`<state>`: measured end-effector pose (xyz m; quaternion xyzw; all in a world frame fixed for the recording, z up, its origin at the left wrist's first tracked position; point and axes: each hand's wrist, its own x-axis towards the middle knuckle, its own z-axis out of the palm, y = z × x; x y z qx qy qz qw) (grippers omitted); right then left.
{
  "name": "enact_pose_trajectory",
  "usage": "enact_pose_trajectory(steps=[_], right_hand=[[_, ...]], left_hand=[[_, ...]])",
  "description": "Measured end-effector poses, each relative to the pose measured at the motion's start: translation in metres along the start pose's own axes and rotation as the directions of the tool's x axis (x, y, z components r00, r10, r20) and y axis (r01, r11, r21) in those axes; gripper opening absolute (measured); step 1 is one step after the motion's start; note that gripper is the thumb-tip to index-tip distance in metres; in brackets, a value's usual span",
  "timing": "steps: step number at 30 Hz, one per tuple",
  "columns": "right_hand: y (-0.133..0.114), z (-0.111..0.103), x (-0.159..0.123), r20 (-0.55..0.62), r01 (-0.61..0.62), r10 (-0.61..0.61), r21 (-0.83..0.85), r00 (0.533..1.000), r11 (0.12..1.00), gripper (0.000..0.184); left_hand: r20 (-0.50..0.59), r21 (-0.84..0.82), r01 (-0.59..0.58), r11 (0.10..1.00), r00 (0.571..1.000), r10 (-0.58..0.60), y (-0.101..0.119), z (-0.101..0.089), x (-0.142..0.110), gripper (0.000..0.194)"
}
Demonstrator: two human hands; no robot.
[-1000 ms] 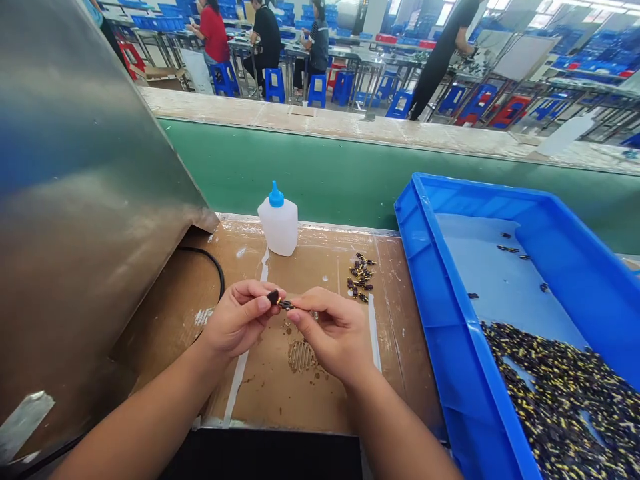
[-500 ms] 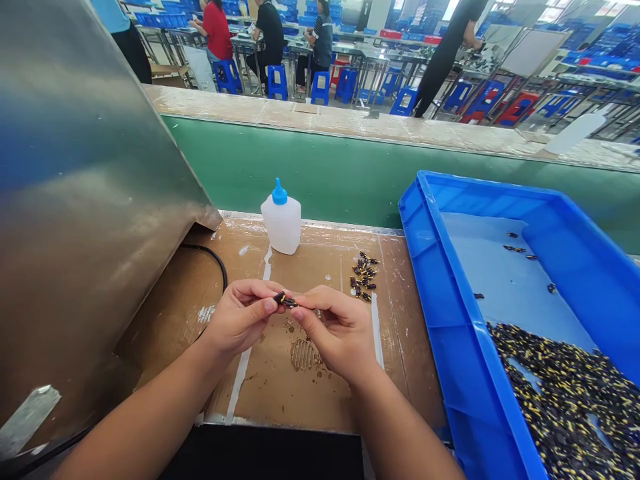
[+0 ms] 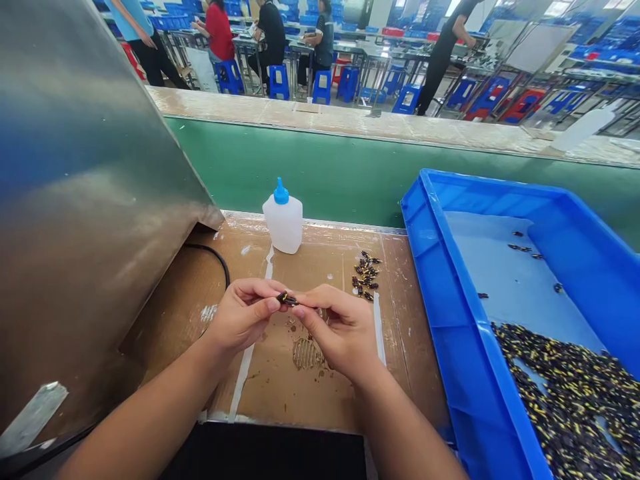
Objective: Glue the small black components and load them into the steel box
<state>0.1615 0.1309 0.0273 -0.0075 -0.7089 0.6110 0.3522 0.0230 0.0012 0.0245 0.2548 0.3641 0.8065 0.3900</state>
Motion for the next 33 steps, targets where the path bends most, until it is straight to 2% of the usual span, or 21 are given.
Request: enact_pose_trajectory(steps=[14,21,27,33], right_hand=[[-0.001,-0.008,0.005,0.083,0.068,-0.069,0.013,0.994,0.998,0.026],[-0.004,-0.008,0.006,0.081,0.112,-0.103,-0.114,0.991,0.987,0.019],[-0.003,-0.005,0.005,0.067,0.279,-0.274,-0.356,0.959,0.892,0.027],[-0.001,-0.002,0.006,0.056,0.326,-0.340,-0.460,0.939,0.826,0.027]], left_hand=[[0.052,0.101,-0.045,0.994,0.998,0.040,-0.003,-0.009,-0.001,0.010],[0.047,0.200,-0.078,0.977,0.996,0.070,0.000,-0.012,-0.001,0.011],[0.023,0.427,-0.194,0.883,0.979,0.204,0.006,-0.003,-0.002,0.014],[0.028,0.556,-0.320,0.767,0.930,0.367,-0.001,0.002,-0.007,0.022]])
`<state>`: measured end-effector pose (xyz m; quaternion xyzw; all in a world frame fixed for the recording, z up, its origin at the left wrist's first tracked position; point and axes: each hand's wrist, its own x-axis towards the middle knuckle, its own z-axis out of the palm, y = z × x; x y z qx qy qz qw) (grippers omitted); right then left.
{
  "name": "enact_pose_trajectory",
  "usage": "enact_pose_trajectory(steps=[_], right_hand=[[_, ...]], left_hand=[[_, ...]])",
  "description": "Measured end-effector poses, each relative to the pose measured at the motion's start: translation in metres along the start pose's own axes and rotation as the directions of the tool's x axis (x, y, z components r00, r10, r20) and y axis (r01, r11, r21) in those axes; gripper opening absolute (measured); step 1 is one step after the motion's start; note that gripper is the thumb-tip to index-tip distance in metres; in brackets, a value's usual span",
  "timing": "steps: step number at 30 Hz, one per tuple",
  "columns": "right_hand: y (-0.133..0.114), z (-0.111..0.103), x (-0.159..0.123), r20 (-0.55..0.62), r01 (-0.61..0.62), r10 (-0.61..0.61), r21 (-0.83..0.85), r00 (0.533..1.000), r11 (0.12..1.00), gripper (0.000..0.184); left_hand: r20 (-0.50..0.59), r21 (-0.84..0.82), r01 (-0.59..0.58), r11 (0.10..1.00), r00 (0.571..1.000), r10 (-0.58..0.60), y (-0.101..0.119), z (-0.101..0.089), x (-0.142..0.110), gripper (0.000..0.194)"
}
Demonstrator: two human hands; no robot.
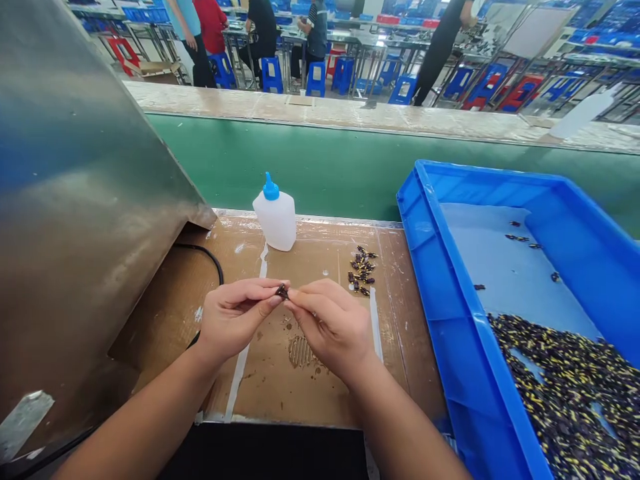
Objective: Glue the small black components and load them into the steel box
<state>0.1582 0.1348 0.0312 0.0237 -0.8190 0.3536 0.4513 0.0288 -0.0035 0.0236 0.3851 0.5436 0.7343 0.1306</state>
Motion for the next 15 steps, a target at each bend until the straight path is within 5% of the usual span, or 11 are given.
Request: enact_pose_trajectory(steps=[15], right_hand=[[0.0051,0.0035,0.0015,-0.046,0.160,-0.178,-0.264,0.983,0.951,0.041]], left_hand=[[-0.102,0.082,0.093,0.992,0.991,-0.085,-0.0055,0.0080,-0.0032,0.016]])
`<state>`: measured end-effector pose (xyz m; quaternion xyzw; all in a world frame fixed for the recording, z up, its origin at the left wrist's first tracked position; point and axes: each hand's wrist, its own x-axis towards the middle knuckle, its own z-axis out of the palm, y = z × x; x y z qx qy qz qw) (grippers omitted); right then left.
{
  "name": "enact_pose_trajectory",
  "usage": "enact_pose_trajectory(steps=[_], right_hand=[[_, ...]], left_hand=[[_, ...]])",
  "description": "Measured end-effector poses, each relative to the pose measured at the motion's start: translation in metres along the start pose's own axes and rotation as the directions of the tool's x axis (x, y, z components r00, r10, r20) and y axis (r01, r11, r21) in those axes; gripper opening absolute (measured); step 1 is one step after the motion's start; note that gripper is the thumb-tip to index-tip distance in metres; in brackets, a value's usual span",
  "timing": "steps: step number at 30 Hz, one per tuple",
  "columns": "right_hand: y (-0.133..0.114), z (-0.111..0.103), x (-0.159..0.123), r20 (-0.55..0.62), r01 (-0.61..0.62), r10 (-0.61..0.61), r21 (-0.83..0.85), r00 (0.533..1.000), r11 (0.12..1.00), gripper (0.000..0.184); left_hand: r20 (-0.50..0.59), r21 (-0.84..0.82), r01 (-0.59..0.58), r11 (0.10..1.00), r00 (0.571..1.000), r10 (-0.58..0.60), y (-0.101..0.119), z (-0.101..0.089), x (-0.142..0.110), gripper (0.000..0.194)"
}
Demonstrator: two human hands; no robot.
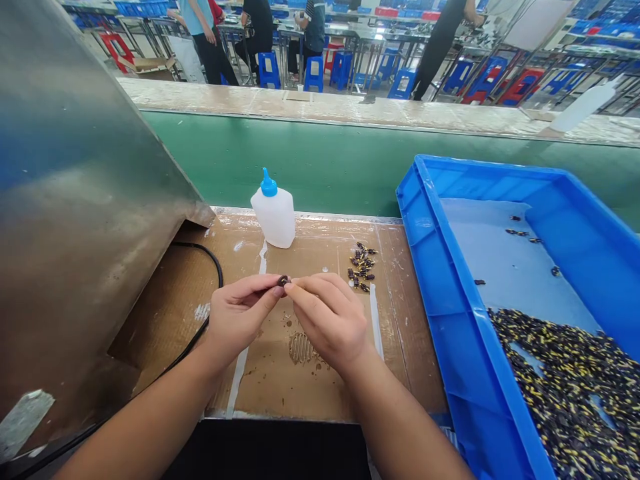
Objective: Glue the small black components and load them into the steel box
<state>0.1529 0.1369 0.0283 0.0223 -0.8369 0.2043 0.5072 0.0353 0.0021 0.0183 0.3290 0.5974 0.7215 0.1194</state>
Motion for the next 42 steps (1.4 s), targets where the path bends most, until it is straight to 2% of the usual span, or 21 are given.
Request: enact_pose_trajectory(steps=[3,11,19,30,35,42], right_hand=[[-0.001,0.000,-0.001,-0.017,0.018,-0.018,0.004,1.000,1.000,0.044],[-0.006,0.004,-0.002,-0.040,0.043,-0.043,0.004,0.998,0.999,0.038],[-0.005,0.010,-0.003,-0.060,0.012,-0.008,0.060,0.998,0.998,0.047],[-0.009,0.009,-0.004,-0.065,0.008,-0.004,0.057,0.998,0.998,0.047],[-0.006,0.007,-0.005,-0.062,0.050,-0.046,0.063,0.997,0.997,0.046],[-0.002,0.005,-0.009,-0.047,0.096,-0.094,0.045,0.994,0.994,0.055]], left_hand=[[0.002,0.014,-0.051,0.999,0.999,0.051,0.003,0.002,-0.003,0.018],[-0.034,0.039,-0.094,0.995,0.995,0.095,0.004,0.003,-0.009,0.015],[-0.050,-0.032,0.005,0.999,0.999,-0.007,0.001,0.006,-0.010,0.009],[-0.030,-0.083,-0.024,0.996,0.999,0.022,0.001,0.006,-0.011,0.011],[-0.013,-0.123,-0.025,0.992,1.000,0.023,0.001,0.007,-0.010,0.011],[0.021,-0.122,0.046,0.991,0.999,-0.044,0.002,0.007,-0.013,0.016]])
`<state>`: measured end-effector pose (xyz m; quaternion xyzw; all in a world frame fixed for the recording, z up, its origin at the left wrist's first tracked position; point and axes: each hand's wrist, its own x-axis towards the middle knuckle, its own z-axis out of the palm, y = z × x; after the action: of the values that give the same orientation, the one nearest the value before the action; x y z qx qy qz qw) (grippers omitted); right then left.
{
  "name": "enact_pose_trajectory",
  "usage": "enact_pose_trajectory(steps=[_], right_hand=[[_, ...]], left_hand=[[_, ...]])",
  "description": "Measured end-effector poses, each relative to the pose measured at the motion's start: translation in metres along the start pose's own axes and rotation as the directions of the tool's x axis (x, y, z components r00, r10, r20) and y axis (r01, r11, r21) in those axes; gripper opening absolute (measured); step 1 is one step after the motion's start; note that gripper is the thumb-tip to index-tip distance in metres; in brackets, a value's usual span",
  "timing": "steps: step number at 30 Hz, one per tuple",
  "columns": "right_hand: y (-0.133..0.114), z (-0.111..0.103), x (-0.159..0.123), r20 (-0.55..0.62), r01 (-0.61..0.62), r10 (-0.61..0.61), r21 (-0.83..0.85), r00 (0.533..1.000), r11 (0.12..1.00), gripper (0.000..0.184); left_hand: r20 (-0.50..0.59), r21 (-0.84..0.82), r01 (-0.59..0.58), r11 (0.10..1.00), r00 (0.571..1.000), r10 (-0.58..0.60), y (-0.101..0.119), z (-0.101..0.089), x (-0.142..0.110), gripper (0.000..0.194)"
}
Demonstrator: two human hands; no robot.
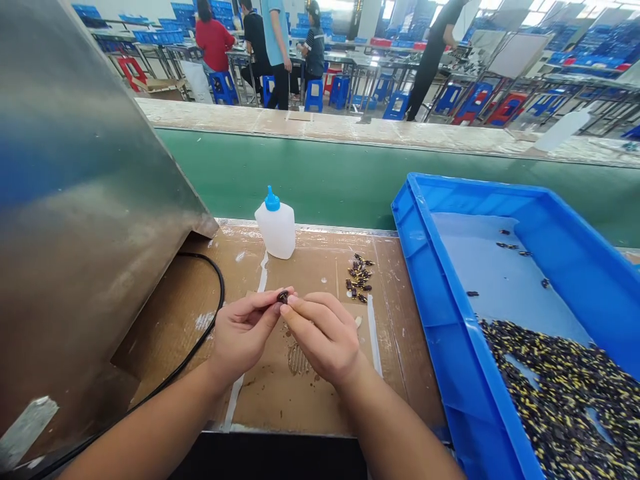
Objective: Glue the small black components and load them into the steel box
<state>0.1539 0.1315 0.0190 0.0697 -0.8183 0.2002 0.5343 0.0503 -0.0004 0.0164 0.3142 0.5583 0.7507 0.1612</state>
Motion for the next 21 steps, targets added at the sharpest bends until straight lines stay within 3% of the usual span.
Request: enact_pose_trajectory(steps=[7,11,21], right_hand=[[0.003,0.004,0.004,-0.046,-0.125,0.127,0.033,0.991,0.992,0.042],[0.005,0.003,0.004,-0.022,-0.219,0.221,0.073,0.975,0.973,0.034],[0.004,-0.003,0.001,0.109,-0.436,0.423,0.177,0.900,0.882,0.018]], left_hand=[[-0.004,0.076,-0.053,0.996,0.999,0.053,-0.009,-0.001,0.002,0.020],[0.016,0.166,-0.115,0.979,0.993,0.114,-0.012,-0.004,0.004,0.021],[0.028,0.250,-0.096,0.964,0.995,0.092,-0.009,-0.008,0.006,0.018]])
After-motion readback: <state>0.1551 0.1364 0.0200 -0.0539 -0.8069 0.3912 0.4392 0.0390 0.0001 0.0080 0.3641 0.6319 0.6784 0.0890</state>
